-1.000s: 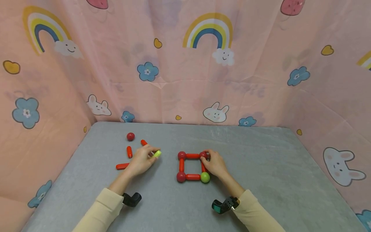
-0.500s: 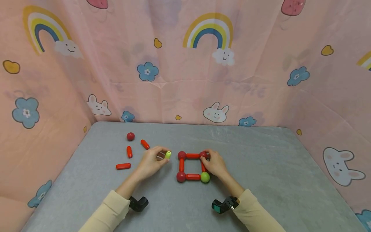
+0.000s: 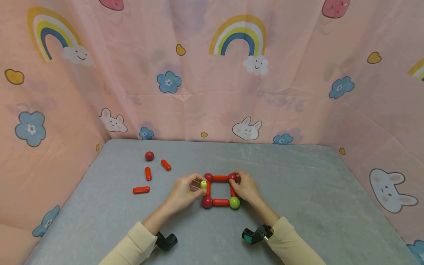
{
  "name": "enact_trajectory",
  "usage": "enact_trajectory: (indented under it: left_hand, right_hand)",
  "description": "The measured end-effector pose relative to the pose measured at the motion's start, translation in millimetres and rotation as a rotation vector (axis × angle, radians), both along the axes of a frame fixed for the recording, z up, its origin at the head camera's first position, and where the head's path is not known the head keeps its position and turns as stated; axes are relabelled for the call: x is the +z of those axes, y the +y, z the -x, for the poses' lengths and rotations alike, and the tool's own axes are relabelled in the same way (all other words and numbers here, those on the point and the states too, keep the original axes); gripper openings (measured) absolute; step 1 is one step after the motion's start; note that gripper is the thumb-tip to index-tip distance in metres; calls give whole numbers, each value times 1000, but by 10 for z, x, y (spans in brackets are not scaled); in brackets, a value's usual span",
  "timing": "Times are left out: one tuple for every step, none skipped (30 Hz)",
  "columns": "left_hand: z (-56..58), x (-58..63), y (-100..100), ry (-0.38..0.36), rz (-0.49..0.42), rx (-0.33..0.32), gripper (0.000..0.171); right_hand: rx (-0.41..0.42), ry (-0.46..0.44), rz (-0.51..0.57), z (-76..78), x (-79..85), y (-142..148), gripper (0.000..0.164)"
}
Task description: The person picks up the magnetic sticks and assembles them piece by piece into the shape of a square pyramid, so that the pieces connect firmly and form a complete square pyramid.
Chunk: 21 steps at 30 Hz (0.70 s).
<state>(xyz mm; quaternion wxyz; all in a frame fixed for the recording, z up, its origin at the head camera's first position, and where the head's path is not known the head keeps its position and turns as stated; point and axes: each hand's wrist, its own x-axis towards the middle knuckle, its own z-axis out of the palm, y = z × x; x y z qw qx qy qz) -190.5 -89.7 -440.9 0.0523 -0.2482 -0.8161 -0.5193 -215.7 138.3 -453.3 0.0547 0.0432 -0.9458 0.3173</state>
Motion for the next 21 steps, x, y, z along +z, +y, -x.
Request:
enact_trajectory:
  left_hand:
    - [-10,-3,11,-8,3,-5,25]
    - [-21,-4,21,-15,5,-11,25]
    - [-30,-1,32,-30,3,-17,24]
    - [-38,-1,42,-34,3,-25,24]
    - [-48,2,50,-44,0,-32,24]
    - [-55,4,57,-56,-1,-39,23]
    - [-63,9,62,-61,-5,-50,23]
    - [-72,13,67,-65,-9,-60,23]
    - [-79,16,70,-69,-11,-70,23]
    - [-85,18,73,-66,-10,-79,23]
    - [-92,18,74,-69,-5,-85,23]
    - [-98,16,75,-65,2,-91,23]
    - [-102,14,76,-62,7,-96,23]
    - [-105,11,76,-60,13,-98,23]
    - [-108,7,75,-59,18,-99,23]
    - [-109,1,75,-59,22,-100,23]
    - [-110,-5,73,-61,23,-99,23]
    - [-109,-9,72,-63,22,-98,23]
    - [-109,-12,71,-64,22,-97,24]
    - [-108,-15,71,-64,23,-95,24]
    - [-106,-16,69,-63,24,-94,24]
  right_hand:
    - [1,1,1,1,-3,-1,31]
    - [1,2,3,2,-6,-2,30]
    - [2,2,4,1,-10,-1,30]
    - [4,3,5,0,-11,-2,30]
    - [4,3,6,1,-12,-3,30]
    - [4,4,7,2,-13,-5,31]
    - [4,5,7,2,-13,-6,31]
    - [4,6,7,0,-13,-6,30]
    - [2,5,8,2,-14,-8,31]
    - [1,3,8,4,-15,-9,31]
    - [0,2,8,6,-18,-10,31]
    - [-1,1,8,6,-18,-9,31]
    - [-2,0,10,5,-19,-9,31]
    - [-2,-1,10,5,-19,-9,30]
    - [-3,-3,10,7,-20,-9,31]
    - [-4,-3,10,6,-20,-9,30]
    - [-5,-2,10,5,-19,-9,30]
    - [-5,-2,9,4,-17,-10,30]
    - [-5,-2,8,2,-17,-10,31]
    - [-6,-3,4,2,-16,-10,31]
    - [-6,-3,2,2,-16,-10,31]
